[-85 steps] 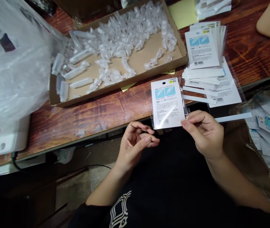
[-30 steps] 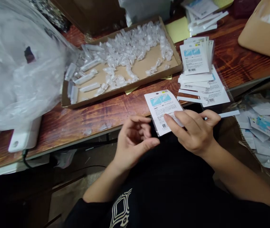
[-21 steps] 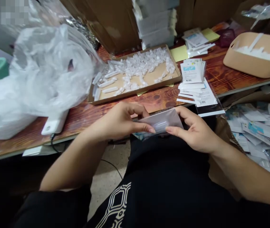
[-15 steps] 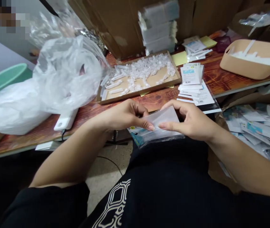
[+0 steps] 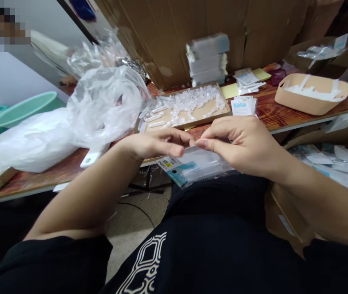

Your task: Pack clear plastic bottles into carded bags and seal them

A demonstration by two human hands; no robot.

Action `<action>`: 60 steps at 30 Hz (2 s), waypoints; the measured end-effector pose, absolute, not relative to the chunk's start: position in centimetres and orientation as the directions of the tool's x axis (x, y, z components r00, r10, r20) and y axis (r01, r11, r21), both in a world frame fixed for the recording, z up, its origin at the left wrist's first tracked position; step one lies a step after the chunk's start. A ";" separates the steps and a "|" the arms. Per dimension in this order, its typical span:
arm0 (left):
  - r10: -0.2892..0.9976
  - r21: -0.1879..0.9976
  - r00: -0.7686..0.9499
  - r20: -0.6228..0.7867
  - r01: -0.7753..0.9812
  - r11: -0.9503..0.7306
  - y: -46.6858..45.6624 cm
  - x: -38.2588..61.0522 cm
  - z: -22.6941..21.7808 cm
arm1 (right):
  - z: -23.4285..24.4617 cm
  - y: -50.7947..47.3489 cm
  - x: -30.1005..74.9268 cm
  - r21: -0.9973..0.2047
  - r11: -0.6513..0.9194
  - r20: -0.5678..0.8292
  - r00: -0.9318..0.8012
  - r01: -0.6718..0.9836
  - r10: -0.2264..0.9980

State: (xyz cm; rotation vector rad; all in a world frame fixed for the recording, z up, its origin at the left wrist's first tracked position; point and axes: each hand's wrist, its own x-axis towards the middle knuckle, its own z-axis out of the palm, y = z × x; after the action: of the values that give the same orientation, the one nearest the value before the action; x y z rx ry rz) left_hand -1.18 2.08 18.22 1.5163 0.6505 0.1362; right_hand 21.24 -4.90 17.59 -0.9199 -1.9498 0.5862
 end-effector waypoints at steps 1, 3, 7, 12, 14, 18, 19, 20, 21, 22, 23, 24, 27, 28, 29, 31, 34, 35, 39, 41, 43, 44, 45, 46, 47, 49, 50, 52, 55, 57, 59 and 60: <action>0.438 0.946 0.839 -0.323 0.286 0.151 2.3 -1.2 18.0 | 18.0 -5.0 21.2 -0.659 0.645 0.543 -0.350 0.387 0.764; 0.519 0.947 0.793 -0.319 0.249 0.202 2.9 -1.0 17.3 | 18.6 -5.0 21.2 -0.540 0.725 0.604 -0.403 0.428 0.688; 0.812 0.963 0.549 -0.199 0.262 0.060 3.7 -0.1 16.1 | 18.8 -5.6 21.4 -0.154 0.905 0.737 -0.563 0.397 0.373; 0.602 0.950 0.757 -0.254 0.314 0.006 3.5 1.5 17.0 | 16.1 -10.6 22.0 0.092 0.785 0.772 -0.542 0.613 0.332; 0.498 0.944 0.820 -0.282 0.329 -0.007 3.2 2.3 17.6 | 14.3 -12.4 22.9 0.092 0.726 0.767 -0.513 0.682 0.386; 0.383 0.924 0.873 -0.301 0.367 -0.110 2.6 5.0 18.0 | 11.9 -13.1 26.0 0.138 0.667 0.796 -0.483 0.732 0.365; 0.419 0.926 0.871 -0.256 0.346 -0.153 2.5 5.9 18.0 | 11.6 -12.9 26.9 0.086 0.622 0.831 -0.400 0.778 0.386; 0.460 0.927 0.865 -0.200 0.319 -0.197 2.4 6.8 17.8 | 11.3 -12.7 27.6 -0.020 0.577 0.858 -0.282 0.816 0.428; 0.485 0.926 0.861 -0.151 0.295 -0.235 2.3 7.7 17.6 | 11.2 -12.4 28.3 -0.177 0.539 0.853 -0.144 0.823 0.501; 0.490 0.923 0.863 -0.120 0.278 -0.264 2.2 8.7 17.4 | 11.1 -12.2 29.0 -0.355 0.507 0.801 -0.025 0.785 0.599; 0.481 0.917 0.870 -0.110 0.275 -0.288 2.2 9.7 17.1 | 11.0 -12.1 29.5 -0.519 0.479 0.712 0.048 0.708 0.701; 0.470 0.908 0.875 -0.115 0.284 -0.307 2.1 10.7 16.8 | 10.9 -12.1 30.0 -0.653 0.442 0.610 0.082 0.615 0.788; 0.504 0.868 0.856 -0.116 0.334 -0.368 1.7 13.6 15.9 | 10.6 -12.3 31.5 -0.818 0.352 0.462 0.156 0.455 0.873; 0.522 0.854 0.848 -0.090 0.335 -0.398 1.6 14.5 15.6 | 10.4 -12.5 31.9 -0.824 0.346 0.471 0.201 0.449 0.859; 0.530 0.841 0.847 -0.050 0.322 -0.435 1.5 15.3 15.3 | 10.2 -12.7 32.4 -0.822 0.347 0.489 0.246 0.452 0.837; 0.507 0.812 0.861 0.049 0.261 -0.522 1.2 17.1 14.6 | 9.7 -13.3 33.2 -0.802 0.356 0.535 0.312 0.480 0.785; 0.474 0.772 0.858 0.196 0.163 -0.614 0.5 19.7 13.1 | 8.6 -14.5 34.2 -0.738 0.367 0.626 0.370 0.567 0.687; 0.474 0.763 0.850 0.231 0.144 -0.630 0.2 20.6 12.6 | 8.1 -15.0 34.6 -0.708 0.366 0.657 0.373 0.604 0.656; 0.383 0.713 0.872 0.306 0.057 -0.699 -1.1 23.7 10.9 | 6.5 -17.4 36.7 -0.524 0.309 0.783 0.306 0.794 0.542; 0.283 0.711 0.909 0.307 -0.021 -0.703 -1.6 25.0 10.4 | 5.9 -18.7 37.9 -0.409 0.229 0.836 0.262 0.884 0.482; 0.186 0.744 0.934 0.304 -0.111 -0.659 -1.8 26.3 10.1 | 5.5 -20.0 39.2 -0.316 0.168 0.862 0.208 0.934 0.462; 0.149 0.752 0.938 0.315 -0.151 -0.642 -1.9 27.0 10.0 | 5.3 -20.5 39.8 -0.279 0.150 0.867 0.182 0.949 0.464; 0.122 0.742 0.935 0.333 -0.181 -0.645 -2.0 27.7 9.9 | 5.1 -20.9 40.4 -0.243 0.130 0.873 0.159 0.961 0.462; 0.108 0.710 0.926 0.362 -0.199 -0.675 -2.1 28.4 9.9 | 4.9 -21.2 41.0 -0.203 0.102 0.882 0.137 0.974 0.452; 0.107 0.654 0.911 0.398 -0.200 -0.730 -2.1 29.1 9.8 | 4.6 -21.4 41.7 -0.156 0.060 0.896 0.116 0.986 0.428; 0.121 0.493 0.871 0.476 -0.150 -0.857 -2.3 30.2 9.8 | 3.9 -21.6 43.2 -0.048 -0.068 0.934 0.069 0.997 0.349; 0.127 0.408 0.853 0.506 -0.107 -0.907 -2.3 30.5 9.8 | 3.4 -21.6 43.9 0.003 -0.137 0.948 0.041 0.991 0.315; 0.135 0.268 0.834 0.535 -0.017 -0.963 -2.1 30.5 9.6 | 2.4 -21.7 44.9 0.081 -0.270 0.941 0.015 0.959 0.337; 0.152 0.149 0.844 0.515 0.086 -0.985 -1.3 28.9 8.8 | 1.2 -22.0 44.8 0.139 -0.391 0.837 0.103 0.910 0.537; 0.163 0.111 0.859 0.484 0.125 -0.986 -0.4 26.9 8.0 | 0.8 -22.5 43.8 0.147 -0.408 0.785 0.145 0.901 0.602; 0.175 0.103 0.868 0.464 0.144 -0.984 0.7 24.3 7.3 | 0.5 -23.3 42.6 0.148 -0.374 0.799 0.113 0.915 0.591; 0.188 0.108 0.862 0.471 0.155 -0.982 1.2 22.8 6.9 | 0.3 -23.9 42.2 0.148 -0.354 0.822 0.084 0.923 0.563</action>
State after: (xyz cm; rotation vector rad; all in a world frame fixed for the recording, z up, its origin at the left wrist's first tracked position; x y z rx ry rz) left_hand 22.80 1.25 6.93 2.9675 0.2740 0.7608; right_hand 42.25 -23.91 0.27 -1.9581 -1.4640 -1.1782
